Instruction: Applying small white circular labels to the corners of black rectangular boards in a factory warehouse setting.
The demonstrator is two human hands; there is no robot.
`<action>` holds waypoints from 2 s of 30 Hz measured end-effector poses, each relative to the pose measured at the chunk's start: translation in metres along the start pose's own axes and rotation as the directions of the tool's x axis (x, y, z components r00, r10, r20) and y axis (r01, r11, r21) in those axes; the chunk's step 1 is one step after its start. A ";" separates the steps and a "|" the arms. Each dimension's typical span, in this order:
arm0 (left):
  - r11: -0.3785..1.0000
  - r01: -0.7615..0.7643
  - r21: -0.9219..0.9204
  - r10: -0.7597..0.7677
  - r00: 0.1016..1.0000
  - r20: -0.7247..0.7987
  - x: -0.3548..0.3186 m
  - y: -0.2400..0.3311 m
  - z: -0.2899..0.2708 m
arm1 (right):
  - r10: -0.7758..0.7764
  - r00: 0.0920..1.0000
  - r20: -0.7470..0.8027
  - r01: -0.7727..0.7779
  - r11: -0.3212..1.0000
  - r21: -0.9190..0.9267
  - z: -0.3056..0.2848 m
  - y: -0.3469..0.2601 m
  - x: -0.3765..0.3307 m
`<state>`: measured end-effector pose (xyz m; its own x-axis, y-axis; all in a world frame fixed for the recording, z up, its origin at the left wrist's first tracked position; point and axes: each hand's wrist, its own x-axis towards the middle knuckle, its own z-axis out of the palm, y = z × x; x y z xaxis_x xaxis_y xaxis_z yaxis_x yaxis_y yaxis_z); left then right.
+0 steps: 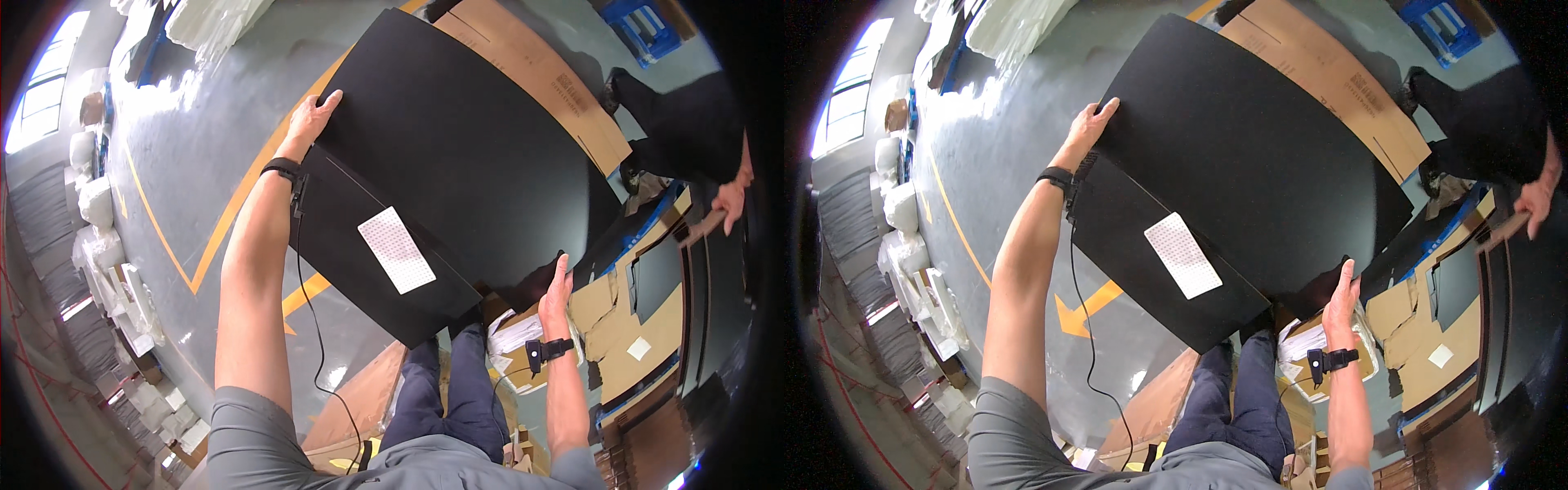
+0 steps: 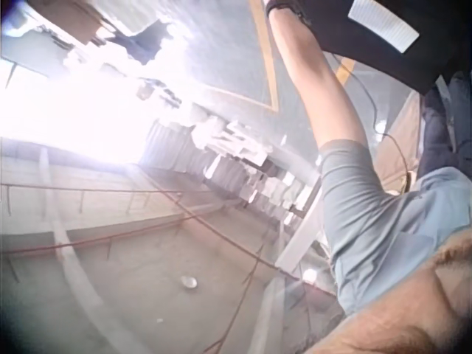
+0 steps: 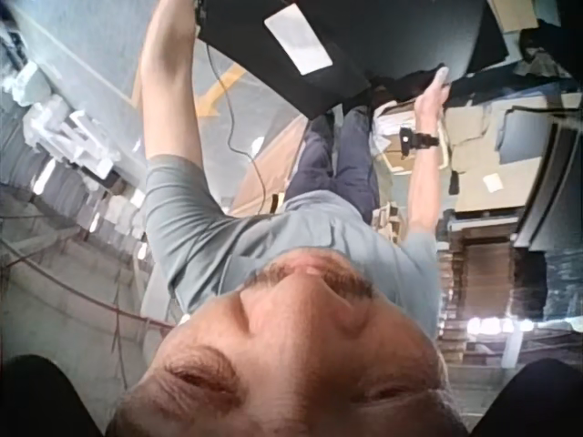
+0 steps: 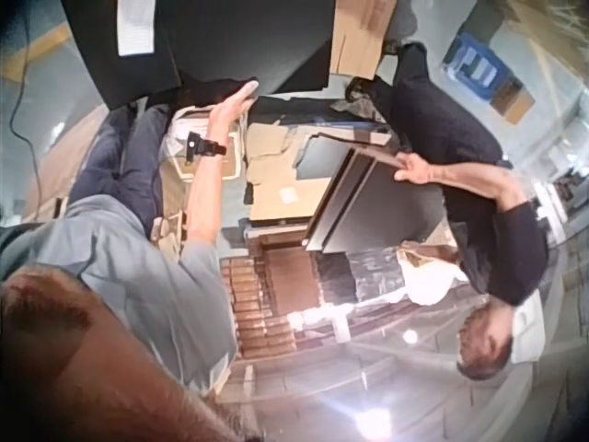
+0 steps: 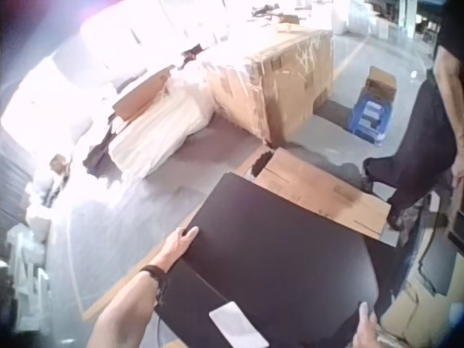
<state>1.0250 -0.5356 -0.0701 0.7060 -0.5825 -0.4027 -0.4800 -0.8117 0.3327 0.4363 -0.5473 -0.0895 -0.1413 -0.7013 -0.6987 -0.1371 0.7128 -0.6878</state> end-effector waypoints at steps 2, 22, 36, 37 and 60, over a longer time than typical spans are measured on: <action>1.000 -0.001 0.007 0.001 1.000 -0.006 0.006 -0.007 -0.003 | 0.009 1.000 0.002 -0.009 1.000 0.007 0.003 -0.003 -0.004; 0.991 0.119 0.061 -0.127 0.981 0.144 -0.065 -0.041 0.009 | -0.146 0.988 0.042 0.149 0.986 -0.077 -0.031 -0.009 0.024; 0.803 0.473 -0.363 -0.350 0.867 0.356 -0.210 -0.100 0.062 | 0.064 0.923 0.380 -0.007 0.989 -0.149 -0.080 -0.059 0.065; 0.805 0.452 -0.384 -0.348 0.884 0.312 -0.211 -0.100 0.066 | 0.086 0.909 0.407 -0.022 0.987 -0.159 -0.080 -0.063 0.067; 0.776 0.509 -0.371 -0.487 0.859 0.159 -0.357 -0.116 0.080 | -0.214 0.964 0.159 0.264 0.857 -0.443 -0.095 -0.073 0.030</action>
<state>0.7872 -0.2366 -0.0334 0.7572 -0.1113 -0.6437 0.1805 -0.9114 0.3699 0.3492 -0.6201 -0.0416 0.0493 -0.8289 -0.5573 -0.5894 0.4263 -0.6862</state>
